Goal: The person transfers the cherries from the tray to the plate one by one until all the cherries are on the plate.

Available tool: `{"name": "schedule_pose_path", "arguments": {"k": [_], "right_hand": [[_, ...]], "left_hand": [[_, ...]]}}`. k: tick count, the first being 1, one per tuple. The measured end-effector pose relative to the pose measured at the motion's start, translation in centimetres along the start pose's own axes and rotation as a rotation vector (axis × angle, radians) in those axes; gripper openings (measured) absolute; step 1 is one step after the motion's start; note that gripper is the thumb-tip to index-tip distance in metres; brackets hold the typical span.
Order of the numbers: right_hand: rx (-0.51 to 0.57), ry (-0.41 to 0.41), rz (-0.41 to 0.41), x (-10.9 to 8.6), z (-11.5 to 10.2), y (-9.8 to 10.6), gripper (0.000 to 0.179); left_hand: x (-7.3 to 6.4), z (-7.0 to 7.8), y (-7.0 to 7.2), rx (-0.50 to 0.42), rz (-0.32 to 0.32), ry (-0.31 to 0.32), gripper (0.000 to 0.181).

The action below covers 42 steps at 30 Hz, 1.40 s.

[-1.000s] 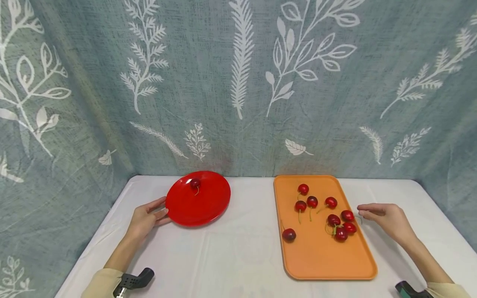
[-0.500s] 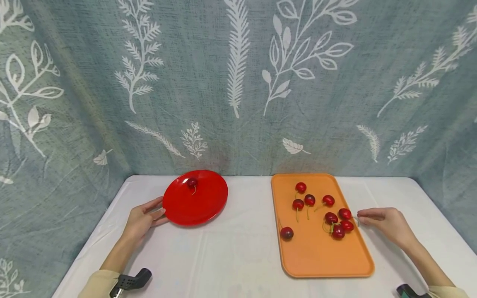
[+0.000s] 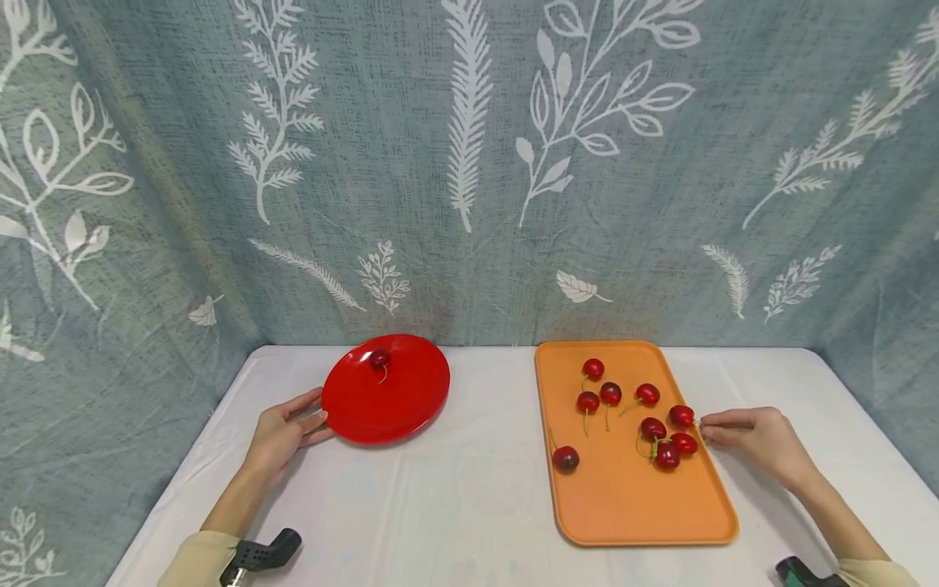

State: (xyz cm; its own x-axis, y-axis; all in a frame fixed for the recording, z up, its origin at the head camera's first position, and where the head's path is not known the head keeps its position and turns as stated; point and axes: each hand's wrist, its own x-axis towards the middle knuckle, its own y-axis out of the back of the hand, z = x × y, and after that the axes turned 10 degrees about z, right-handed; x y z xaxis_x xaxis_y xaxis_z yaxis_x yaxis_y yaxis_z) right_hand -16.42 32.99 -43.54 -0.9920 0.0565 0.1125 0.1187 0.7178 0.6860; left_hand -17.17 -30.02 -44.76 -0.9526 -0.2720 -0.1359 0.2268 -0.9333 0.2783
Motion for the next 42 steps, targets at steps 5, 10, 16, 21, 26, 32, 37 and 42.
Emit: {"name": "schedule_pose_path", "arguments": {"k": [5,10,16,21,26,32,37,42], "right_hand": [[0.092,-0.104,-0.035,0.4,-0.1,0.7,0.041],[0.355,-0.212,-0.079,1.0,0.1,0.9,0.039],[0.822,-0.412,-0.194,1.5,0.4,0.7,0.018],[0.927,-0.477,-0.198,1.8,0.1,0.1,0.018],[0.903,-0.459,-0.176,2.0,-0.9,-0.9,0.021],[0.873,-0.392,-0.179,2.3,-2.8,-2.1,0.029],[0.919,-0.33,-0.133,2.6,-4.6,-3.3,0.023],[0.962,-0.326,-0.085,3.1,-6.1,-4.5,0.025]], "left_hand": [[0.0,-0.1,0.0,-0.008,-0.002,-0.004,0.055],[0.0,-0.2,-0.1,-0.014,0.003,0.0,0.055],[0.0,-0.3,-0.2,-0.014,0.002,0.001,0.055],[0.1,-0.3,-0.3,-0.024,-0.001,0.007,0.056],[0.1,-0.2,-0.2,-0.018,-0.005,0.013,0.056],[0.1,-0.2,0.0,-0.01,0.01,0.024,0.056],[0.0,-0.3,0.1,-0.019,0.022,0.03,0.056],[0.0,-0.2,-0.1,-0.026,0.013,0.022,0.056]]}}
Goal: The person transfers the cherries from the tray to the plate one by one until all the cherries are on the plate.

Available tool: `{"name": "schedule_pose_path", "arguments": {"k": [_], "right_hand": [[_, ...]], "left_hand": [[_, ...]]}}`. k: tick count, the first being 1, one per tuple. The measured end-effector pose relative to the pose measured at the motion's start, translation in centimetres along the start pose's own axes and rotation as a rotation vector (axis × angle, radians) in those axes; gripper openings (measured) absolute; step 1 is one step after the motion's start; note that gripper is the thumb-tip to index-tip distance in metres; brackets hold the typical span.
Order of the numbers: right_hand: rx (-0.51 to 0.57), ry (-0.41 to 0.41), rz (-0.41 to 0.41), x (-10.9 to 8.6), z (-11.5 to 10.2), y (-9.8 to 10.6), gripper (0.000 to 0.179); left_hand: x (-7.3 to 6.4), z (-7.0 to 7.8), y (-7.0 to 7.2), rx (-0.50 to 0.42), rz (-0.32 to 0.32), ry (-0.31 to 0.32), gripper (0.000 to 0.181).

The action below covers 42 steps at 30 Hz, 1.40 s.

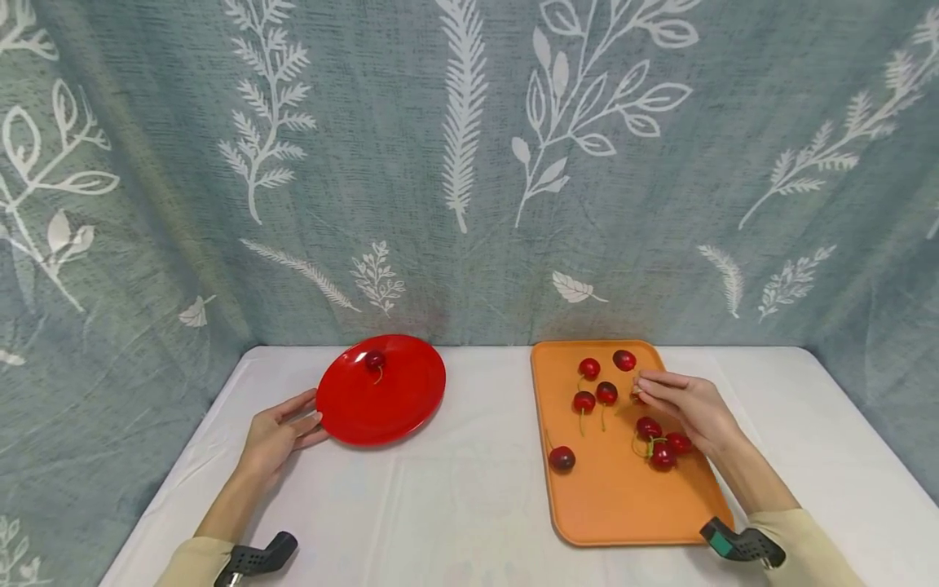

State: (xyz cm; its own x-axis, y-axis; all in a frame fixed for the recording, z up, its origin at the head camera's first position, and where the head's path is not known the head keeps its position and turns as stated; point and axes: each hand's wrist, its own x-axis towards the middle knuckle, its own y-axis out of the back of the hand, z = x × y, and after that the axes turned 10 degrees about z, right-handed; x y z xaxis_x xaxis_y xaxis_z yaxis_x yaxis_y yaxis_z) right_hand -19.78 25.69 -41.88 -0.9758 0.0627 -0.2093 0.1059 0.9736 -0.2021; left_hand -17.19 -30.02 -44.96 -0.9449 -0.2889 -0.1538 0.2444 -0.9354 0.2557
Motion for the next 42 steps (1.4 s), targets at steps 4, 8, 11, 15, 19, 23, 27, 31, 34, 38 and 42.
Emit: {"name": "schedule_pose_path", "arguments": {"k": [4,8,11,15,19,23,27,31,34,38,42], "right_hand": [[0.046,0.015,0.014,0.3,-0.4,-1.6,0.022],[0.089,0.016,0.004,0.6,-1.2,-3.5,0.022],[0.082,0.019,-0.002,0.6,-1.7,-5.2,0.028],[0.034,0.05,0.003,0.6,-1.8,-7.4,0.042],[-0.042,0.067,-0.004,0.6,-0.9,-9.0,0.041],[-0.089,0.049,-0.013,1.2,-0.1,-10.4,0.038],[-0.073,0.015,-0.005,2.3,0.6,-12.1,0.035],[-0.089,-0.016,-0.008,3.3,1.3,-13.7,0.034],[-0.101,-0.026,-0.01,4.1,1.9,-14.9,0.034],[-0.109,-0.006,-0.002,4.8,2.7,-16.4,0.03],[-0.103,0.035,-0.001,5.1,3.3,-18.3,0.028]], "left_hand": [[0.0,0.2,-0.1,-0.003,-0.003,-0.001,0.055],[0.1,0.3,0.0,0.009,0.002,-0.003,0.055],[0.1,0.2,0.2,0.029,0.007,-0.005,0.056],[-0.2,-0.2,0.2,0.036,0.02,-0.009,0.056],[-0.7,-0.9,0.0,0.026,0.019,0.009,0.055],[-1.0,-1.4,-0.2,0.008,0.013,0.018,0.054],[-0.8,-1.4,-0.3,-0.004,0.011,0.007,0.054],[-0.8,-1.3,-0.2,0.002,0.013,0.006,0.054],[-0.7,-1.3,-0.2,0.009,0.01,0.008,0.055],[-0.5,-0.9,-0.2,0.014,0.009,-0.007,0.055],[-0.3,-0.5,-0.2,0.022,0.017,-0.022,0.054]]}}
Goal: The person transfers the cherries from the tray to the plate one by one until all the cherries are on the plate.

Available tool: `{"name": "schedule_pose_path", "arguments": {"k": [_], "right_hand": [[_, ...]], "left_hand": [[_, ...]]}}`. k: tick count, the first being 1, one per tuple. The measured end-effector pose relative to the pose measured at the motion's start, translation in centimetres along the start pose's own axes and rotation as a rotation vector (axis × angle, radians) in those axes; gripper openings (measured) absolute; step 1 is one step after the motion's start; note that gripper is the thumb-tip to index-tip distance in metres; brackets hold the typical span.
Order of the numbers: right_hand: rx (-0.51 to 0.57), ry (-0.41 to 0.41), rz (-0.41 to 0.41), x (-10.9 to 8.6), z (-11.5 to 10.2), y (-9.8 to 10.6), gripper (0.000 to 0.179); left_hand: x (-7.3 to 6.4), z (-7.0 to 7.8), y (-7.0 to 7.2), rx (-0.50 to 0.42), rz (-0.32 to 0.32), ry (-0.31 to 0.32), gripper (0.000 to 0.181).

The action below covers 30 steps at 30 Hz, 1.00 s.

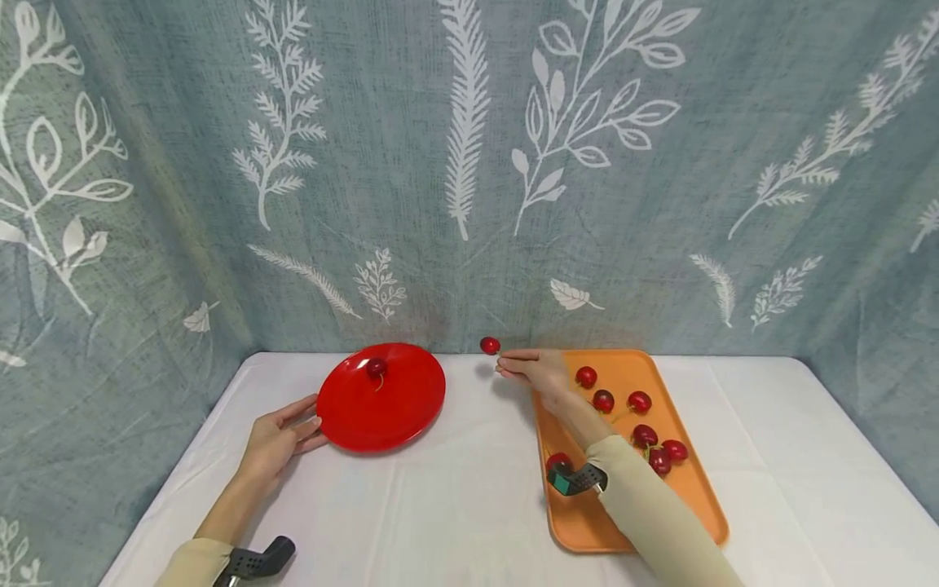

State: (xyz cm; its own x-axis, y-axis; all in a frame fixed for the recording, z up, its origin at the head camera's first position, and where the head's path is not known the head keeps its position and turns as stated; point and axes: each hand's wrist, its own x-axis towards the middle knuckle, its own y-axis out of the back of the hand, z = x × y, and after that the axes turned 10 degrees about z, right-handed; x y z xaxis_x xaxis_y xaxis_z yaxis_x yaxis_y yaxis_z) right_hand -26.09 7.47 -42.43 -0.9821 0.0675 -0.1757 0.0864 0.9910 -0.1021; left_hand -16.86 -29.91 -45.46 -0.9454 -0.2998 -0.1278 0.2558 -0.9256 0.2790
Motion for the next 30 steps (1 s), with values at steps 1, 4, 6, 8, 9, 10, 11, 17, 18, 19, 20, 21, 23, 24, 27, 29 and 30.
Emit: {"name": "schedule_pose_path", "arguments": {"k": [1,4,6,8,9,10,11,17,18,19,20,21,23,24,27,29,30], "right_hand": [[-0.004,0.008,0.002,0.0,0.1,-0.6,0.028],[-0.033,0.039,-0.012,-0.2,0.6,-2.3,0.026],[-0.052,0.051,-0.031,-0.5,1.0,-3.6,0.025],[-0.069,0.062,-0.051,-0.8,1.5,-4.8,0.024],[-0.069,0.066,-0.064,-1.0,1.7,-5.4,0.023],[-0.065,0.071,-0.078,-1.1,1.8,-6.0,0.023],[-0.062,0.073,-0.088,-1.2,2.0,-6.6,0.023],[-0.043,0.05,-0.106,-1.5,2.7,-9.4,0.024],[-0.037,0.042,-0.103,-1.5,2.8,-9.9,0.024],[-0.038,0.037,-0.098,-1.5,2.9,-10.3,0.024],[-0.042,0.037,-0.09,-1.6,3.0,-10.8,0.023],[-0.041,0.038,-0.082,-1.6,3.0,-11.3,0.022],[-0.064,0.055,-0.056,-1.7,3.1,-12.2,0.02],[-0.084,0.072,-0.04,-1.7,3.2,-12.6,0.019],[-0.168,0.124,0.021,-1.7,3.3,-13.6,0.014],[-0.224,0.165,0.051,-1.7,3.3,-13.9,0.012],[-0.24,0.183,0.063,-1.6,3.3,-14.0,0.011]], "left_hand": [[0.1,0.1,0.0,0.0,0.001,0.0,0.054],[0.2,0.2,0.1,-0.005,0.001,0.006,0.054],[0.2,0.3,0.2,-0.004,0.0,0.007,0.054],[0.2,0.3,0.3,0.002,-0.001,0.009,0.054],[0.2,0.3,0.3,0.005,0.0,0.011,0.054],[0.2,0.3,0.4,0.007,-0.001,0.011,0.054],[0.2,0.3,0.4,0.007,0.0,0.013,0.054],[0.1,0.1,0.5,-0.003,-0.006,0.017,0.055],[0.1,0.1,0.5,-0.009,-0.009,0.017,0.055],[0.1,0.1,0.5,-0.014,-0.012,0.016,0.055],[0.1,0.1,0.6,-0.022,-0.013,0.016,0.055],[0.1,0.0,0.6,-0.025,-0.013,0.011,0.055],[0.1,0.0,0.7,-0.026,-0.013,0.003,0.055],[0.1,0.0,0.8,-0.029,-0.014,0.0,0.055],[0.1,0.0,0.7,-0.033,-0.023,-0.01,0.054],[0.2,0.1,0.5,-0.041,-0.028,-0.014,0.054],[0.3,0.1,0.5,-0.045,-0.031,-0.015,0.054]]}}
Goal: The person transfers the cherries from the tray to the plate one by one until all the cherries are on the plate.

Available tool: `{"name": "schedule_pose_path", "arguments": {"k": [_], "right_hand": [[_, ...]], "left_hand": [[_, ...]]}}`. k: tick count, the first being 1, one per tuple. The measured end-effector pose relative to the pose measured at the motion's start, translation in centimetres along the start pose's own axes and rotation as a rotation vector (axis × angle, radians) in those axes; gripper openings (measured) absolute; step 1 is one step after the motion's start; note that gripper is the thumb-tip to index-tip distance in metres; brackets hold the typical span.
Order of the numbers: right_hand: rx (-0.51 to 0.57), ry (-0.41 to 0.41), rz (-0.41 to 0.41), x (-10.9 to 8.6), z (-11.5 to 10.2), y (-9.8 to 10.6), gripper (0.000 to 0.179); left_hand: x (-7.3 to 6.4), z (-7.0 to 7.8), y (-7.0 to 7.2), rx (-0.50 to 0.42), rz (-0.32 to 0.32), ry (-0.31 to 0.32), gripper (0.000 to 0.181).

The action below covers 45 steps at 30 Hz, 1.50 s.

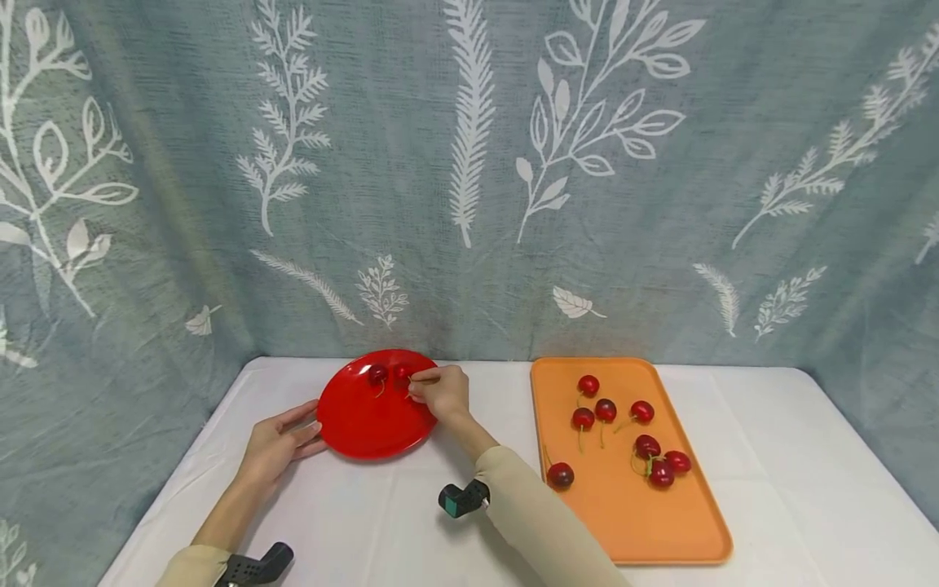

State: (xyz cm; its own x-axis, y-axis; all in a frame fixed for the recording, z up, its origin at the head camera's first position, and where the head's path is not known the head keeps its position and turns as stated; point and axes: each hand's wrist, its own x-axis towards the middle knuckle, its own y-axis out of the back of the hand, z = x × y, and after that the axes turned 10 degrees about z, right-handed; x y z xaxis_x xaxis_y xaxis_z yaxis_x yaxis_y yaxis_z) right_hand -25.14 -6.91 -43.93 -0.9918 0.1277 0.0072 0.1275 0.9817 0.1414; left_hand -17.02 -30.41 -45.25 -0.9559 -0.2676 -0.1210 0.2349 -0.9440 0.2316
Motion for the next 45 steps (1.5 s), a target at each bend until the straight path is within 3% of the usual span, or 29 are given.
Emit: {"name": "schedule_pose_path", "arguments": {"k": [10,19,27,36,45], "right_hand": [[-0.113,0.058,0.108,-0.6,-0.4,-2.6,0.006],[-0.088,0.024,0.125,-0.8,-0.3,-3.6,0.006],[-0.179,0.094,0.136,-0.7,0.0,-4.0,0.005],[-0.103,0.026,0.092,-0.3,0.0,-3.2,0.008],[-0.03,0.046,0.046,-0.3,-1.1,-2.3,0.007]], "left_hand": [[0.0,-0.1,-0.1,-0.014,0.015,0.01,0.053],[-0.2,0.2,0.0,0.001,0.02,0.001,0.053],[0.0,0.2,-0.2,-0.012,0.013,0.006,0.052],[-0.2,0.2,-0.4,0.007,0.029,0.019,0.052],[-0.1,0.1,-0.3,0.001,0.031,0.02,0.052]]}}
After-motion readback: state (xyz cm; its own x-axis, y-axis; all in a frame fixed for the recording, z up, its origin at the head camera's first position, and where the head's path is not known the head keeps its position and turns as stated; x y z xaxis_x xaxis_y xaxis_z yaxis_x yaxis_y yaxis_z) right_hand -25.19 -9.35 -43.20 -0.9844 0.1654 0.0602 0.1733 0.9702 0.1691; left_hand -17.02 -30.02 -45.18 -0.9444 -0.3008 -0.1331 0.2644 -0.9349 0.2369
